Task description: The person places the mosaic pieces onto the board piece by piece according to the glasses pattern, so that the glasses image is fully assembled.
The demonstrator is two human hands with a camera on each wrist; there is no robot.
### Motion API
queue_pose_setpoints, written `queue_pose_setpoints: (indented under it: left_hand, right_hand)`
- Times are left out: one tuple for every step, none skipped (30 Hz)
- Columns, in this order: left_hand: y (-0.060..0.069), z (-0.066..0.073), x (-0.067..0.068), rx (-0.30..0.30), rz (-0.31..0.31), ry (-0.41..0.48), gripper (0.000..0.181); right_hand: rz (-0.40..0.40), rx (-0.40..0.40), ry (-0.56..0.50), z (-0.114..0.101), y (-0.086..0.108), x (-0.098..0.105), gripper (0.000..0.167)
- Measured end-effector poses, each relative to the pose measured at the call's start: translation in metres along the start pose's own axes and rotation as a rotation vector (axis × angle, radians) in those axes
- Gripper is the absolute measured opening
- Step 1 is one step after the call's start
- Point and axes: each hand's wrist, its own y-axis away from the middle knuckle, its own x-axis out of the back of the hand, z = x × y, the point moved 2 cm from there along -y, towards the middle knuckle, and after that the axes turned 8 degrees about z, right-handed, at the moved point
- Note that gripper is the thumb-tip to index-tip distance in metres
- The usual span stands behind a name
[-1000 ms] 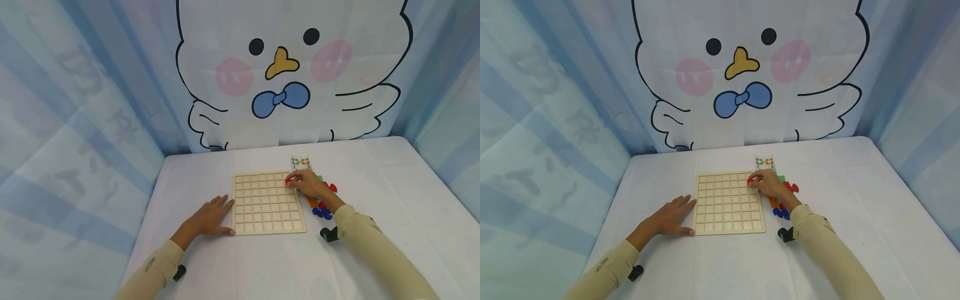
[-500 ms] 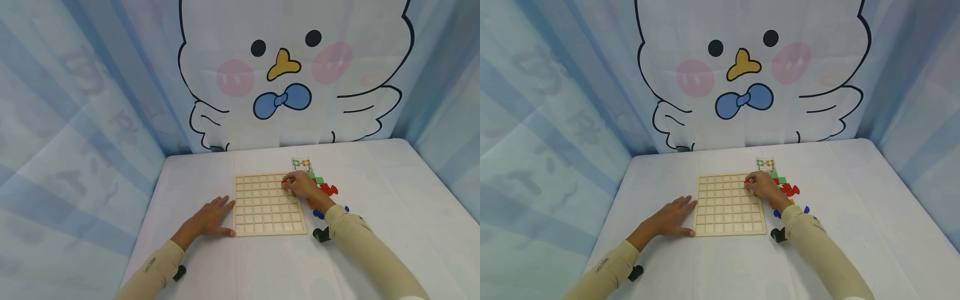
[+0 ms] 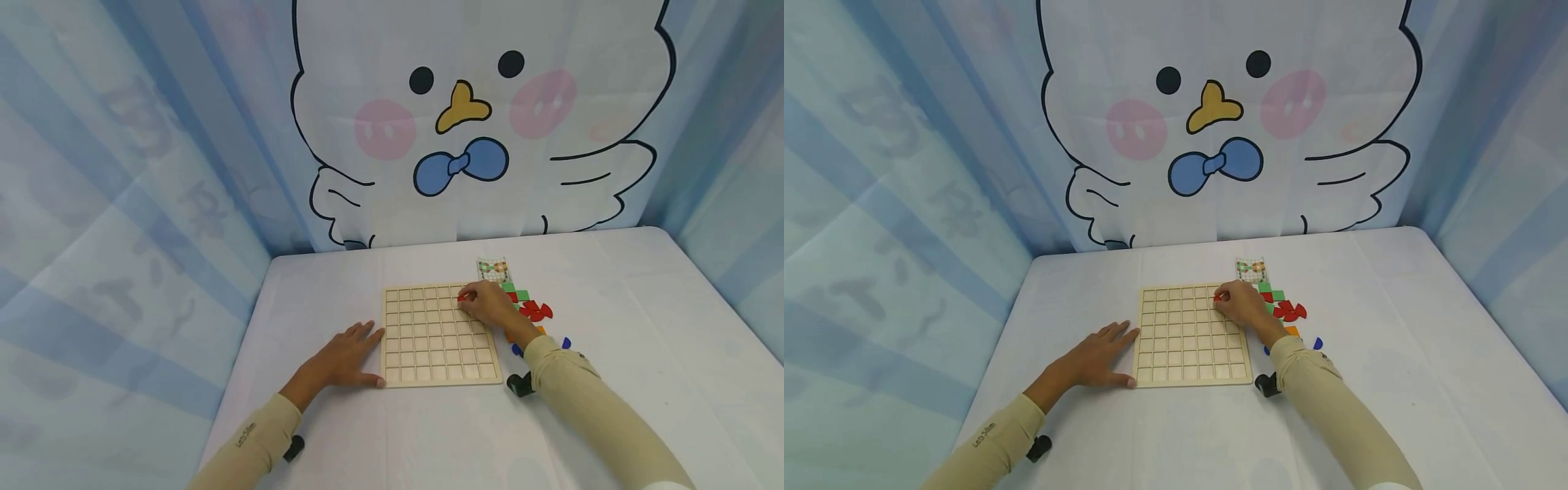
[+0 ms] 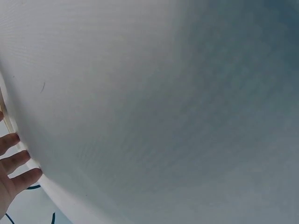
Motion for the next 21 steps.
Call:
queue_pose_setpoints:
  left_hand:
    - [0.0001, 0.0002, 0.0001, 0.002, -0.002, 0.001, 0.107]
    - [0.0002, 0.0004, 0.0002, 0.004, -0.003, 0.001, 0.107]
    - [0.0004, 0.0007, 0.0006, 0.006, -0.006, 0.001, 0.107]
    - [0.0005, 0.0011, 0.001, 0.008, -0.008, 0.002, 0.107]
    - [0.0007, 0.0014, 0.0012, 0.01, -0.01, 0.004, 0.107]
    - [0.0009, 0.0017, 0.0016, 0.01, -0.01, 0.009, 0.107]
    - [0.0009, 0.0017, 0.0018, 0.011, -0.013, 0.01, 0.107]
    - [0.0008, 0.0016, 0.0019, 0.013, -0.014, 0.01, 0.107]
    - [0.0006, 0.0015, 0.002, 0.014, -0.015, 0.011, 0.107]
    - [0.0004, 0.0013, 0.002, 0.015, -0.014, 0.012, 0.107]
    - [0.0002, 0.0009, 0.0018, 0.014, -0.013, 0.013, 0.107]
    - [0.0, 0.0006, 0.0017, 0.014, -0.012, 0.012, 0.107]
    - [-0.0001, 0.0002, 0.0015, 0.016, -0.012, 0.01, 0.107]
    - [-0.0003, -0.0001, 0.0012, 0.015, -0.01, 0.011, 0.107]
    - [-0.0005, -0.0003, 0.0009, 0.015, -0.009, 0.013, 0.108]
    - [-0.0007, -0.0005, 0.0007, 0.016, -0.008, 0.014, 0.108]
    - [-0.0008, -0.0008, 0.0002, 0.017, -0.008, 0.012, 0.108]
    - [-0.0009, -0.001, -0.0001, 0.018, -0.009, 0.011, 0.108]
    - [-0.001, -0.0011, -0.0005, 0.019, -0.01, 0.012, 0.108]
    - [-0.0011, -0.0011, -0.0007, 0.02, -0.011, 0.011, 0.108]
    - [-0.0012, -0.0011, -0.0009, 0.02, -0.013, 0.01, 0.108]
  right_hand:
    - [0.001, 0.006, -0.006, -0.0003, -0.0001, -0.0004, 0.026]
    - [-0.001, 0.013, -0.012, -0.0005, -0.0002, -0.0008, 0.026]
    - [0.0, 0.016, -0.015, -0.0005, -0.0003, -0.0013, 0.026]
    - [-0.001, 0.021, -0.017, -0.0002, -0.0005, -0.002, 0.026]
    - [-0.001, 0.029, -0.016, -0.0001, -0.0005, -0.0025, 0.027]
    - [-0.001, 0.037, -0.013, -0.0002, -0.0003, -0.0027, 0.027]
    - [0.001, 0.042, -0.011, -0.0001, -0.0005, -0.0033, 0.028]
    - [0.004, 0.044, -0.004, 0.0, -0.0005, -0.0037, 0.028]
    - [0.011, 0.044, 0.009, 0.0001, -0.0005, -0.0039, 0.029]
    - [0.017, 0.044, 0.024, 0.0002, -0.0005, -0.0039, 0.029]
    - [0.022, 0.043, 0.035, -0.0001, -0.0003, -0.0037, 0.03]
    - [0.026, 0.038, 0.048, -0.0004, -0.0002, -0.0033, 0.03]
    - [0.029, 0.032, 0.061, -0.0005, -0.0002, -0.0028, 0.03]
    - [0.03, 0.024, 0.075, -0.0006, 0.0, -0.0022, 0.03]
    - [0.029, 0.017, 0.086, -0.0007, 0.0, -0.0014, 0.03]
    - [0.025, 0.011, 0.089, -0.0007, 0.0001, -0.0005, 0.03]
    - [0.017, 0.007, 0.087, -0.0005, 0.0001, 0.0003, 0.031]
    - [0.005, 0.002, 0.088, -0.0001, 0.0001, 0.0009, 0.031]
    - [-0.007, 0.0, 0.085, 0.0007, -0.0002, 0.0011, 0.032]
    - [-0.022, -0.003, 0.075, 0.0016, -0.0003, 0.0014, 0.032]
    - [-0.035, -0.003, 0.067, 0.0026, -0.0005, 0.0017, 0.032]
